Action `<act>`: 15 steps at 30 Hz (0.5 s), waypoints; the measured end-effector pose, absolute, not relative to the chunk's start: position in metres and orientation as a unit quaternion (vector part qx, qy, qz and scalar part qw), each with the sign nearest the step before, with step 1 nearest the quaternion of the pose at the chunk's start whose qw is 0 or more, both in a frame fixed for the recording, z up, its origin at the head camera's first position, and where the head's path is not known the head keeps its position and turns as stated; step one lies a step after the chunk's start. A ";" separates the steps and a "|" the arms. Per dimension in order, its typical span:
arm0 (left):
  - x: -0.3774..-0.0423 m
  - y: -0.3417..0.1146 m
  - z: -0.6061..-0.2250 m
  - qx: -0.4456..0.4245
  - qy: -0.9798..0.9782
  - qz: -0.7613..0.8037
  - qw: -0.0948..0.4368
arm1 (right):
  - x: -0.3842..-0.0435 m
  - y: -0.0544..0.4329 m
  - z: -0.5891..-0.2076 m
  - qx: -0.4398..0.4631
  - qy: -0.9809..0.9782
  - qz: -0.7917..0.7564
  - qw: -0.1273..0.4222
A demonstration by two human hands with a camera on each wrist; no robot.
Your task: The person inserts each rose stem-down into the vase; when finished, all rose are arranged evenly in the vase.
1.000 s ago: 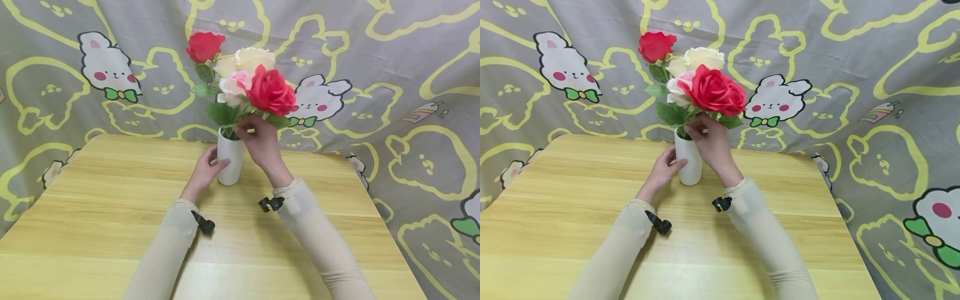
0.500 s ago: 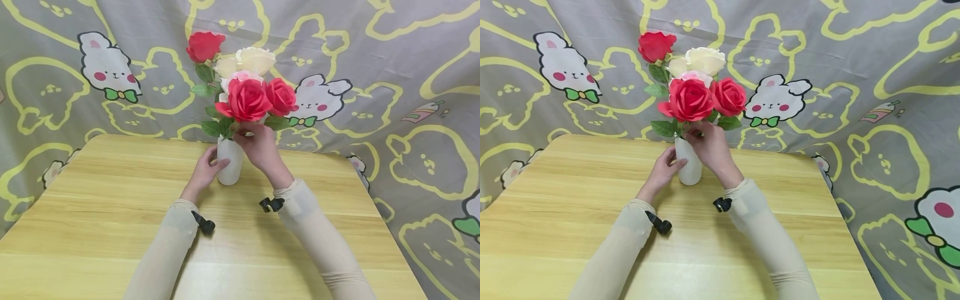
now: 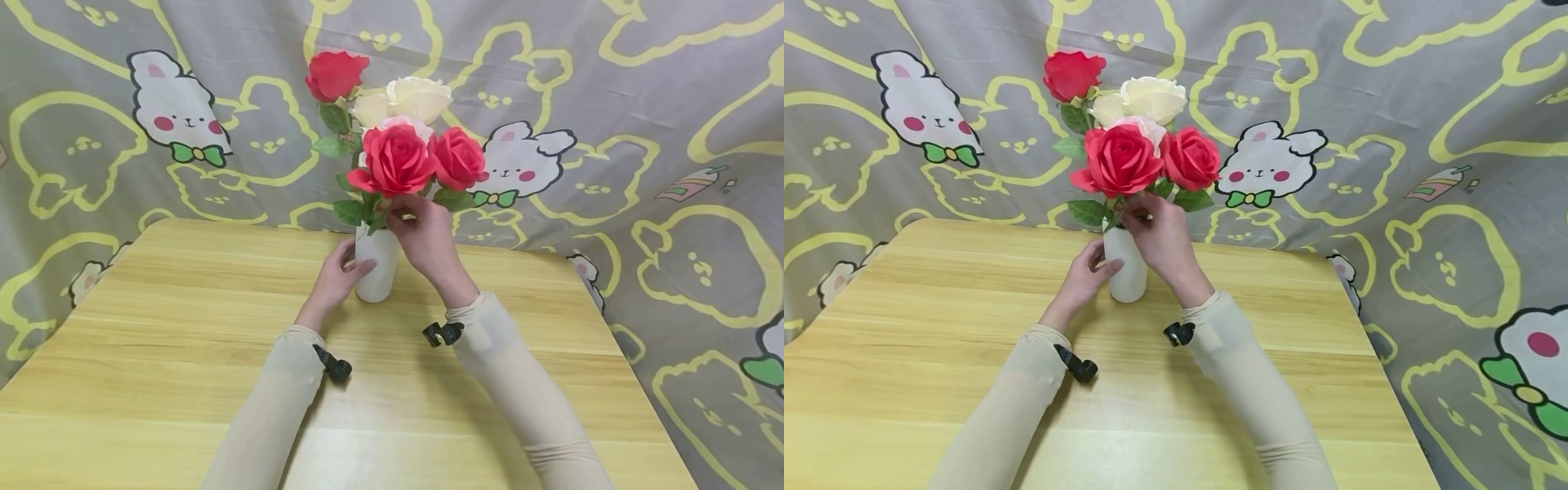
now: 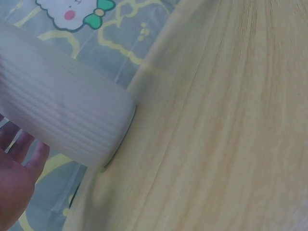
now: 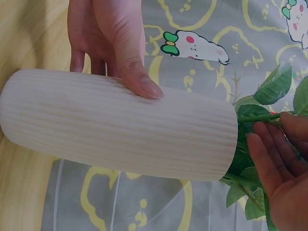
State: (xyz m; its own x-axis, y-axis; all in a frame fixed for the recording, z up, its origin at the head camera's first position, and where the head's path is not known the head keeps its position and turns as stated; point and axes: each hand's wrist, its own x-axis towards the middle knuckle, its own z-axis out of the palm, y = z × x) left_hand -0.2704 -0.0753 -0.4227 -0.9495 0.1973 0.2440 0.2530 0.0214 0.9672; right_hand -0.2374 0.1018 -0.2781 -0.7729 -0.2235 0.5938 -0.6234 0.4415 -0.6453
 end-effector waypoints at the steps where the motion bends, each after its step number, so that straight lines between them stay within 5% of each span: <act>1: -0.267 -0.075 -0.418 -0.157 -0.714 -0.682 0.018 | -0.238 0.102 -0.278 0.258 -0.821 0.460 0.217; 15: -0.250 -0.075 -0.397 -0.162 -0.708 -0.687 0.014 | -0.243 0.102 -0.277 0.238 -0.830 0.456 0.215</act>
State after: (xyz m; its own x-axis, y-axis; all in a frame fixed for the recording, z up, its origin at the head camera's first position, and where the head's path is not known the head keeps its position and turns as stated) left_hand -0.2504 -0.0747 -0.3968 -0.9470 0.2102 0.2430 0.2491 0.0025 0.9685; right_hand -0.2435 0.1024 -0.2766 -0.7942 -0.1995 0.5740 -0.5913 0.4715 -0.6543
